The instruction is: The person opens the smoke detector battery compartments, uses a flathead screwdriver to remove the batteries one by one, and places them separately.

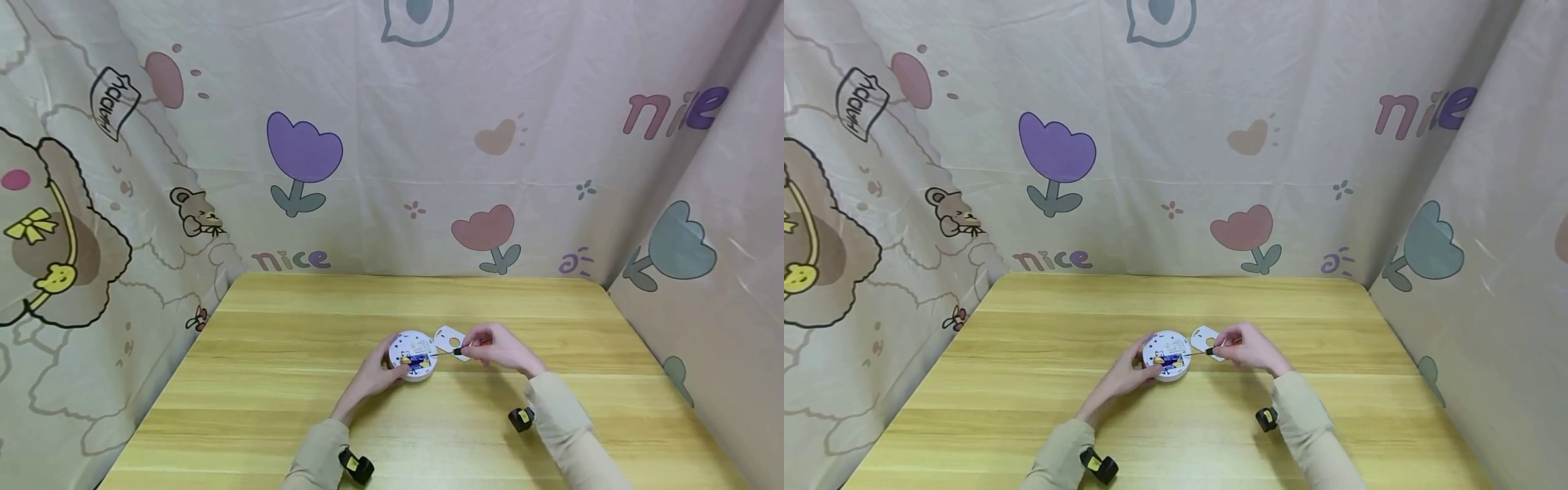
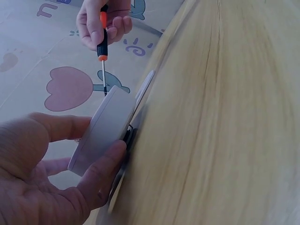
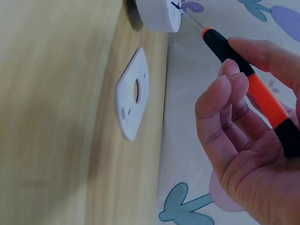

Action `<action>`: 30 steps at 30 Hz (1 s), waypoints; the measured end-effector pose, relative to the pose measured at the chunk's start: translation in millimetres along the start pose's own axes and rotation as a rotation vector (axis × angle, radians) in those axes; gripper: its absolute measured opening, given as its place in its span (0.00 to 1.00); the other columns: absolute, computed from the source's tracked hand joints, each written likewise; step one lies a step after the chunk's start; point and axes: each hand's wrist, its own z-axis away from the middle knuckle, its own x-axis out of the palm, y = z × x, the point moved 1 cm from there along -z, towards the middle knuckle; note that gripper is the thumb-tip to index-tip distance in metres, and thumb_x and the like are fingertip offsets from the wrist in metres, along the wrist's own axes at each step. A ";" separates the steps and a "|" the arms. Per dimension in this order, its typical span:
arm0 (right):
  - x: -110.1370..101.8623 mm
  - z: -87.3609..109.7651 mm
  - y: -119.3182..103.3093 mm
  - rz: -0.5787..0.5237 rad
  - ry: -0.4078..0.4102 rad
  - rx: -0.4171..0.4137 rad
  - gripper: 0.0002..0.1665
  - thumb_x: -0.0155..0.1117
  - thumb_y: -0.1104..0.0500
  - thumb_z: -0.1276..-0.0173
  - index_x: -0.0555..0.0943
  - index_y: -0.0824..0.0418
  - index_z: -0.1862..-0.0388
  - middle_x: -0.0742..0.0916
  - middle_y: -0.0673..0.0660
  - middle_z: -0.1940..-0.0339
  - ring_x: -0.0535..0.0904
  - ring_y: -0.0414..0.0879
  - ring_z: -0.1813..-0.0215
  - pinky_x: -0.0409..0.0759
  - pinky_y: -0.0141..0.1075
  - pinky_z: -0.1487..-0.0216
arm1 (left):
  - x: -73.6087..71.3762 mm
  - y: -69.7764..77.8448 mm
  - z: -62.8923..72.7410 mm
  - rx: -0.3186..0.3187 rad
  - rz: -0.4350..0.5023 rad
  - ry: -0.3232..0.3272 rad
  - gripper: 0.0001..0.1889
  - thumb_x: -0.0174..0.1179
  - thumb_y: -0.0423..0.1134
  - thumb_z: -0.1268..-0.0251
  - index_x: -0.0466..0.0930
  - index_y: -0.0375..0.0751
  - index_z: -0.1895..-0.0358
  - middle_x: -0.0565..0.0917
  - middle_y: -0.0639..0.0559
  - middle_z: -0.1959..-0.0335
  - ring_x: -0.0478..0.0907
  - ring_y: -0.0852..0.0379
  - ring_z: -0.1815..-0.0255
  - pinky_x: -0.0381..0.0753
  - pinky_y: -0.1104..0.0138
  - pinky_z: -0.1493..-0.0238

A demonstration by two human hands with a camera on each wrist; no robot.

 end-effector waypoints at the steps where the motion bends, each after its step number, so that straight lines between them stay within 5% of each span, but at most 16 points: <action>1: 0.6 -1.3 -1.7 0.013 -0.003 -0.001 0.08 0.69 0.61 0.35 0.85 0.66 0.63 0.83 0.56 0.78 0.74 0.39 0.81 0.79 0.35 0.80 | 0.1 0.1 0.0 0.002 -0.005 0.002 0.43 0.68 0.34 0.39 0.57 0.38 0.22 0.65 0.25 0.28 0.68 0.28 0.31 0.90 0.58 0.51; 7: 3.9 -5.7 -17.7 0.091 -0.014 -0.021 0.04 0.70 0.62 0.36 0.85 0.63 0.68 0.86 0.64 0.75 0.72 0.37 0.82 0.77 0.33 0.83 | 1.2 0.6 -0.2 0.000 0.027 0.002 0.42 0.68 0.33 0.39 0.57 0.37 0.22 0.69 0.25 0.32 0.72 0.32 0.35 0.90 0.59 0.53; 16: 11.9 -8.9 -46.1 0.406 0.085 -0.080 0.04 0.70 0.63 0.43 0.83 0.57 0.75 0.82 0.46 0.82 0.71 0.34 0.81 0.74 0.27 0.79 | 2.4 0.6 -0.1 -0.012 0.043 0.022 0.43 0.68 0.32 0.40 0.57 0.37 0.22 0.74 0.27 0.38 0.77 0.38 0.42 0.91 0.61 0.57; 30: 36.7 -10.7 -86.2 0.688 0.155 -0.050 0.13 0.72 0.66 0.51 0.78 0.53 0.85 0.80 0.45 0.83 0.70 0.40 0.76 0.69 0.31 0.74 | 3.2 1.6 0.6 0.012 0.024 0.043 0.43 0.68 0.33 0.41 0.57 0.35 0.22 0.70 0.24 0.31 0.74 0.32 0.36 0.90 0.59 0.54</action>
